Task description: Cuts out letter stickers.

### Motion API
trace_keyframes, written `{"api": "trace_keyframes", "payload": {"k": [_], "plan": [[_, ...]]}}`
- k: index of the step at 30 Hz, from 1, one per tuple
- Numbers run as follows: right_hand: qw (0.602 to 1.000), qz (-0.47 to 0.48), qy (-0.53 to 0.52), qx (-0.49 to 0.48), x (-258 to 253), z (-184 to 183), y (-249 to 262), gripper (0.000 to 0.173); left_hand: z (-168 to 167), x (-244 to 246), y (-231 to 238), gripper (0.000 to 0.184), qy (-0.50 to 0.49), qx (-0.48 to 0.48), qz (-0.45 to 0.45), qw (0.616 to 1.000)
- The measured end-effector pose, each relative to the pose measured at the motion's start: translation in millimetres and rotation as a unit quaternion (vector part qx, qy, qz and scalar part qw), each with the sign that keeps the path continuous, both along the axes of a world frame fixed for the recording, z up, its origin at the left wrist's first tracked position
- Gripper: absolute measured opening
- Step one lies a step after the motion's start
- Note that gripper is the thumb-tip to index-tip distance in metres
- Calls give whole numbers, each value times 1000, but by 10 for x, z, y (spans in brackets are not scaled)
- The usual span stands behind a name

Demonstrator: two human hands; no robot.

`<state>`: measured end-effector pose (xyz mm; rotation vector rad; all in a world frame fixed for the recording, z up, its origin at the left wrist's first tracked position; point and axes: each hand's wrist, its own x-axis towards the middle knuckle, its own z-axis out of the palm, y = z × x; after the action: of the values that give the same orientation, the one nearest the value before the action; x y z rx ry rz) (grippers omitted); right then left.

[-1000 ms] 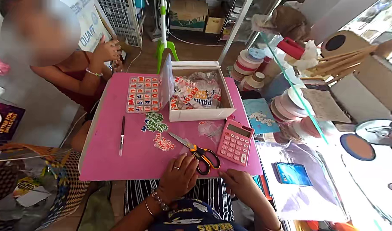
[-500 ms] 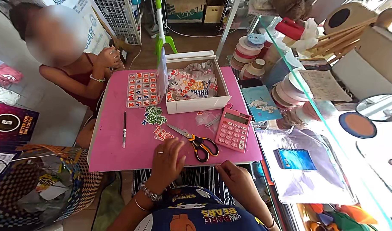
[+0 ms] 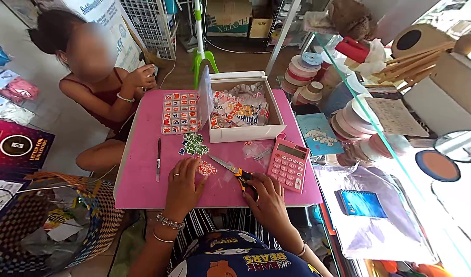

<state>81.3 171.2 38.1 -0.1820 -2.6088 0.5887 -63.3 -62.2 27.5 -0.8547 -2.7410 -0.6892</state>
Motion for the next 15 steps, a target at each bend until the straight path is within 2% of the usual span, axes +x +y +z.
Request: {"api": "trace_keyframes", "payload": {"k": [7, 15], "plan": [[999, -33, 9, 12, -79, -115, 10, 42, -25, 5, -11, 65, 11, -7, 5, 1000], [984, -108, 88, 107, -134, -306, -56, 42, -43, 3, 27, 71, 20, -28, 14, 999]]}}
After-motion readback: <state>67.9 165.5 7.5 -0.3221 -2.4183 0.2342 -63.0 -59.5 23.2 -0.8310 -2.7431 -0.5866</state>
